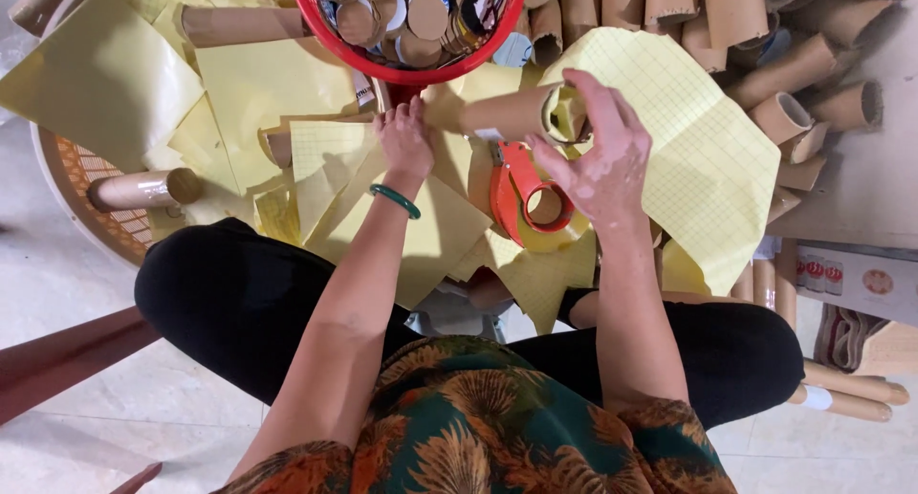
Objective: The recorder is seen wrapping cardboard tubes with yellow paper and sealing them with tape.
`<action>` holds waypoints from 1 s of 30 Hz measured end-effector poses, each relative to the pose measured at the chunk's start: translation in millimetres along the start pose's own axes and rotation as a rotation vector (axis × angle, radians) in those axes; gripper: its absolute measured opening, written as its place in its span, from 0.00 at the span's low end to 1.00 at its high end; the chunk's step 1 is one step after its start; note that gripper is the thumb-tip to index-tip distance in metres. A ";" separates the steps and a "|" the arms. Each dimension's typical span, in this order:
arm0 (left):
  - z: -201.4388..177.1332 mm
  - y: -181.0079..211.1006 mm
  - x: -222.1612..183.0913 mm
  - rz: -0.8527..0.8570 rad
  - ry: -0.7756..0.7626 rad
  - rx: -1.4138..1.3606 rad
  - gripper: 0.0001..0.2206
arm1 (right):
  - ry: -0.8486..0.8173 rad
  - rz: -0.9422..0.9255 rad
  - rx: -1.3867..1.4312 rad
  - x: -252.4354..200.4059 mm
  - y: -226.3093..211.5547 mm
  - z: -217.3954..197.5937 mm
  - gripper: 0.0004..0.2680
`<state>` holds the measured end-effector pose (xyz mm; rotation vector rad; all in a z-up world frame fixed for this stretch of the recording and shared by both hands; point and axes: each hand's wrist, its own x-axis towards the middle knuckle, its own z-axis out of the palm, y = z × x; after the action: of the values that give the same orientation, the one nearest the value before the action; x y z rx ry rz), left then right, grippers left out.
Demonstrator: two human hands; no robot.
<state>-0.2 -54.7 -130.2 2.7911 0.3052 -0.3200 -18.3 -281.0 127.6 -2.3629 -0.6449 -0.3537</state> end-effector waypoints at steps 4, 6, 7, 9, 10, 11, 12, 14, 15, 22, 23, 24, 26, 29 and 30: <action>31.2 0.5 -20.4 0.011 0.088 -0.099 0.20 | 0.040 -0.010 -0.004 7.5 -11.8 -3.7 0.22; 48.6 -5.8 -22.6 0.039 0.133 -0.097 0.21 | 0.037 -0.021 0.016 9.6 -10.5 2.3 0.22; 57.4 -8.5 -23.9 0.071 0.174 -0.097 0.22 | 0.033 -0.029 0.034 10.4 -9.8 5.0 0.23; 41.4 -1.9 -31.9 0.043 0.141 -0.115 0.19 | 0.037 -0.026 0.060 13.2 -17.5 10.6 0.22; 35.2 3.9 -38.1 0.018 0.101 -0.138 0.16 | 0.036 -0.017 0.081 12.8 -20.7 11.7 0.22; 35.4 3.4 -39.4 0.019 0.098 -0.137 0.16 | 0.036 -0.015 0.080 11.6 -15.1 20.7 0.22; 35.9 3.7 -39.8 0.016 0.090 -0.133 0.17 | 0.026 -0.026 0.097 10.8 -9.1 29.5 0.22; 41.1 0.1 -40.7 0.015 0.083 -0.128 0.18 | 0.018 -0.037 0.113 12.2 -4.7 43.1 0.22; 45.8 -3.7 -41.2 0.080 0.154 -0.119 0.17 | 0.019 -0.065 0.103 14.2 -6.5 47.9 0.22; 19.2 10.0 -82.8 0.138 0.037 -0.154 0.22 | -0.195 -0.040 0.084 31.0 -14.7 81.4 0.27; 27.8 11.3 -83.0 0.136 0.037 -0.154 0.22 | -0.197 -0.041 0.084 31.0 -16.2 82.2 0.27; 35.4 12.8 -81.7 0.200 0.072 -0.119 0.25 | -0.158 -0.117 0.041 32.4 -17.6 82.9 0.28; 40.2 18.8 -81.8 0.263 0.105 -0.084 0.29 | -0.120 -0.194 -0.001 34.9 -22.4 81.2 0.29; 53.0 27.4 -79.4 0.308 0.097 -0.102 0.29 | -0.180 -0.103 0.076 35.9 -28.6 75.9 0.29; 70.8 25.9 -74.7 0.300 0.058 -0.111 0.22 | -0.174 -0.119 0.059 35.0 -28.9 75.7 0.29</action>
<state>-78.1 -115.1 -169.6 2.6872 -0.0819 -0.1453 2.0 -199.6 100.3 -2.3210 -0.8685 -0.1792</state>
